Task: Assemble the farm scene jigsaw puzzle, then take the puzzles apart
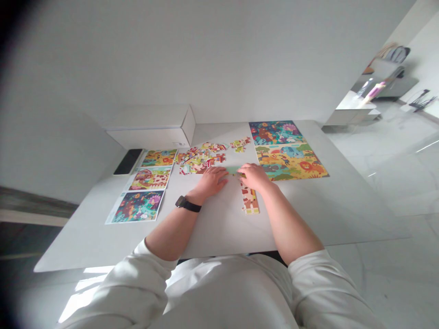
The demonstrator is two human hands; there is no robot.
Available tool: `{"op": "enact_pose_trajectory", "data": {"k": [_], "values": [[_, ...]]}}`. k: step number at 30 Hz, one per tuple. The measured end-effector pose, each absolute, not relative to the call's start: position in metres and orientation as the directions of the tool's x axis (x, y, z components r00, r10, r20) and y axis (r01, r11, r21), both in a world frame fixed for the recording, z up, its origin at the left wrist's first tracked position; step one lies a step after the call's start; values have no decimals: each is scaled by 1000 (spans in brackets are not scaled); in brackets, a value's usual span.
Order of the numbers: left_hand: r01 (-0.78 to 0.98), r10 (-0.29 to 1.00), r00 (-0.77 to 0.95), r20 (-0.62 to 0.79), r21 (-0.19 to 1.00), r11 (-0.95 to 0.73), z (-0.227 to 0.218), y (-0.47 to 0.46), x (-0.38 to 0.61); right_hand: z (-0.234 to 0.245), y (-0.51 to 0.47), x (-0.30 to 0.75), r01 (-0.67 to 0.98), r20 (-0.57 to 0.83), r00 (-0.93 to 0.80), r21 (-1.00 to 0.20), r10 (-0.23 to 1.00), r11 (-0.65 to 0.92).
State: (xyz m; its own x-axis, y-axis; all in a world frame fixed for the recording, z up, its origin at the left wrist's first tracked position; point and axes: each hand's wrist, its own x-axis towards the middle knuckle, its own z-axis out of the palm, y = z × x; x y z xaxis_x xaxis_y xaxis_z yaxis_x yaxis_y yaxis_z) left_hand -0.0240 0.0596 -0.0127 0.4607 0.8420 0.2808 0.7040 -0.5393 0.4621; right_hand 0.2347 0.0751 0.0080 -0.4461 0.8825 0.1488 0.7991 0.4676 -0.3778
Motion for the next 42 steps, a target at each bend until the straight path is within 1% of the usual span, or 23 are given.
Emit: {"op": "enact_pose_trajectory", "data": {"k": [3, 6, 12, 18, 21, 26, 28, 31, 33, 38, 40, 42], "values": [[693, 840, 461, 286, 475, -542, -13, 59, -24, 6, 76, 237, 808, 94, -455, -374, 885, 455], [691, 841, 464, 278, 481, -540, -14, 58, -24, 4, 79, 239, 818, 76, -451, -364, 889, 446], [730, 857, 466, 222, 452, -513, -15, 56, -22, 3, 81, 240, 801, 119, -445, -391, 888, 454], [722, 855, 468, 223, 461, -516, -15, 56, -21, 4, 81, 240, 791, 141, -431, -417, 892, 448], [744, 859, 468, 208, 431, -510, -12, 54, -20, 4, 82, 240, 777, 158, -437, -429, 885, 460], [810, 874, 466, 140, 330, -485, -4, 49, -17, 7, 84, 243, 774, 173, -463, -399, 869, 491], [819, 876, 457, 151, 311, -481, -3, 49, -17, 8, 85, 245, 773, 192, -461, -393, 866, 498], [823, 883, 420, 211, 321, -468, -4, 52, -20, 8, 87, 249, 776, 205, -455, -386, 867, 499], [817, 880, 415, 229, 333, -472, -6, 53, -22, 7, 88, 251, 786, 187, -456, -375, 870, 492], [803, 869, 440, 225, 335, -493, -10, 53, -22, 4, 87, 252, 805, 149, -452, -358, 880, 474], [803, 870, 439, 222, 338, -492, -8, 51, -21, 3, 86, 251, 800, 162, -453, -360, 877, 480], [808, 878, 414, 241, 347, -476, -4, 50, -21, 5, 85, 250, 792, 205, -441, -370, 874, 486]]}}
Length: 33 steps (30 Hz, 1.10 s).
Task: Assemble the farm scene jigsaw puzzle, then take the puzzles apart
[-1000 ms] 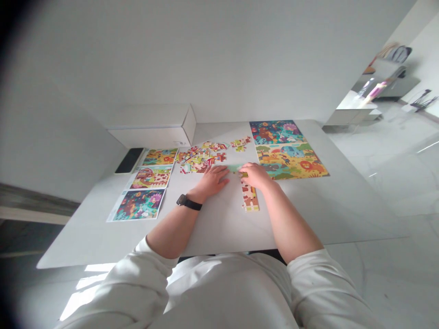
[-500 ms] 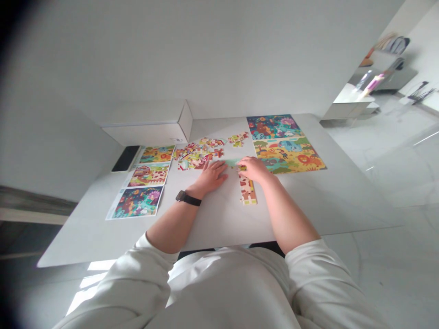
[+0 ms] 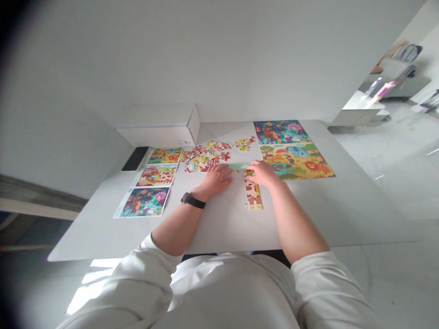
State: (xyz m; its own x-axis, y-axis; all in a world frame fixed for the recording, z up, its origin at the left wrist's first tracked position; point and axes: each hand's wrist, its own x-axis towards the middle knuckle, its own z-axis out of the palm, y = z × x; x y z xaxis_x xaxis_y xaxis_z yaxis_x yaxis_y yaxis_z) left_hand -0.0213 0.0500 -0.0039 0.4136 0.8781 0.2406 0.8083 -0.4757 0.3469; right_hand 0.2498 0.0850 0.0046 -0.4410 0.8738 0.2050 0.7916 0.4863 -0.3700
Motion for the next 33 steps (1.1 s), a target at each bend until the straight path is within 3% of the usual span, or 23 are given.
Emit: {"op": "enact_pose_trajectory", "data": {"k": [7, 14, 16, 21, 25, 33], "values": [[750, 877, 58, 478, 558, -354, 31, 47, -42, 21, 78, 240, 692, 439, -380, -449, 814, 565], [668, 775, -414, 477, 738, -98, 67, 46, -116, 15, 78, 235, 697, 283, -444, -488, 850, 526], [654, 738, -479, 476, 754, -62, 66, 44, -139, 12, 79, 234, 715, 249, -438, -486, 864, 503], [679, 835, -441, 330, 731, 70, 46, 34, -169, 10, 80, 232, 763, 184, -416, -462, 890, 452], [726, 909, -366, 201, 672, 144, 35, 32, -169, 8, 82, 232, 753, 233, -409, -461, 882, 470], [913, 958, -125, 259, 408, 8, 15, 35, -153, -2, 91, 232, 639, 467, -188, -610, 864, 469]]}}
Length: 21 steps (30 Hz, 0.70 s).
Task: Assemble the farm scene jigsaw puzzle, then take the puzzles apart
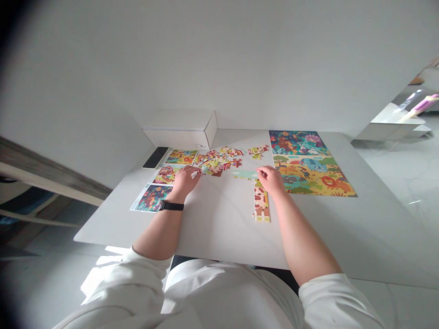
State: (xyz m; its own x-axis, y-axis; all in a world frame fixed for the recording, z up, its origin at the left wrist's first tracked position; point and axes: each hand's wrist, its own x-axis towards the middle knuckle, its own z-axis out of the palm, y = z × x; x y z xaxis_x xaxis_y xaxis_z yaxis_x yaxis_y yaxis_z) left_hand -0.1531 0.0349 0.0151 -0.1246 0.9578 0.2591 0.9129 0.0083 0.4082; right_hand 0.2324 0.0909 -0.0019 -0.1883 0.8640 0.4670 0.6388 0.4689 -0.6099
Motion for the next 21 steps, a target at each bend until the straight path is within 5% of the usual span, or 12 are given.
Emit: {"op": "enact_pose_trajectory", "data": {"k": [6, 14, 21], "values": [[949, 982, -82, 172, 314, 25, 10, 38, -146, -5, 96, 233, 615, 516, -64, -654, 854, 441], [955, 962, -32, 272, 293, -51, 30, 74, -128, -7, 104, 233, 626, 560, 25, -655, 828, 424], [988, 993, 74, 87, 130, -85, 49, 151, -110, -11, 107, 232, 635, 562, 27, -648, 827, 420]]}}
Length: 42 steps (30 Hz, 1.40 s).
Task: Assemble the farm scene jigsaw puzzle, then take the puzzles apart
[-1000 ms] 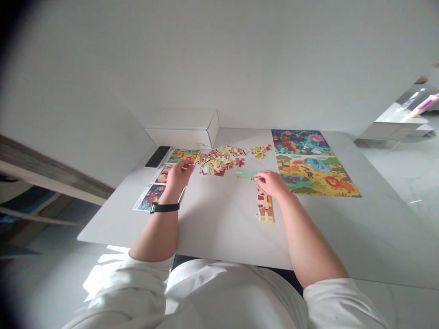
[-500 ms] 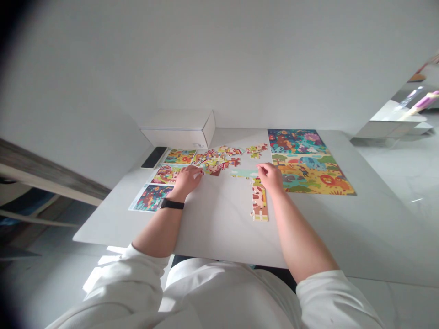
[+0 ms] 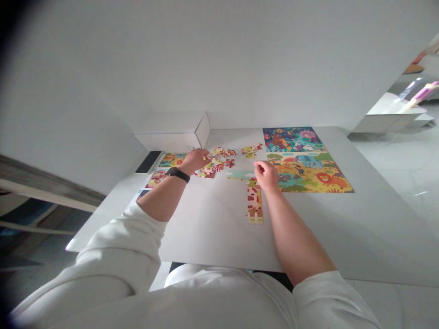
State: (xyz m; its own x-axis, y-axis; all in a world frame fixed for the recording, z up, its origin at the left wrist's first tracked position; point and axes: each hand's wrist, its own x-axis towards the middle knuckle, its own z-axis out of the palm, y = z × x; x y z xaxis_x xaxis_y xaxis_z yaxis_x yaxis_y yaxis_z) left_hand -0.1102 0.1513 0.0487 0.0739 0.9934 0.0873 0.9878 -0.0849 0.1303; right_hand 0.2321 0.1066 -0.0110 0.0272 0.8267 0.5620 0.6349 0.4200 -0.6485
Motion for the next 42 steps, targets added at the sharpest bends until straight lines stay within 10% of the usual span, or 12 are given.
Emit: {"op": "enact_pose_trajectory", "data": {"k": [6, 12, 18, 24, 30, 37, 42], "values": [[982, 981, 164, -99, 110, -153, 48, 190, -115, -11, 106, 228, 604, 550, 0, -665, 835, 439], [971, 985, 170, 8, 168, -169, 49, 199, -106, -11, 106, 228, 601, 532, -29, -667, 846, 440], [771, 973, 131, 192, 597, -221, 72, 176, -84, -12, 108, 228, 604, 521, -39, -667, 853, 435], [184, 968, 68, 243, 950, -252, 78, 84, -43, -7, 98, 229, 588, 532, -6, -683, 847, 433], [-158, 983, 94, 156, 977, -140, 47, 17, -22, 37, 73, 227, 510, 523, -3, -732, 852, 451], [-193, 987, 79, 142, 973, -125, 20, 14, -15, 38, 26, 208, 346, 135, -269, -911, 954, 226], [-162, 980, 108, 169, 975, -151, 10, 10, -10, 17, 4, 200, 237, 138, -211, -953, 968, 188]]}}
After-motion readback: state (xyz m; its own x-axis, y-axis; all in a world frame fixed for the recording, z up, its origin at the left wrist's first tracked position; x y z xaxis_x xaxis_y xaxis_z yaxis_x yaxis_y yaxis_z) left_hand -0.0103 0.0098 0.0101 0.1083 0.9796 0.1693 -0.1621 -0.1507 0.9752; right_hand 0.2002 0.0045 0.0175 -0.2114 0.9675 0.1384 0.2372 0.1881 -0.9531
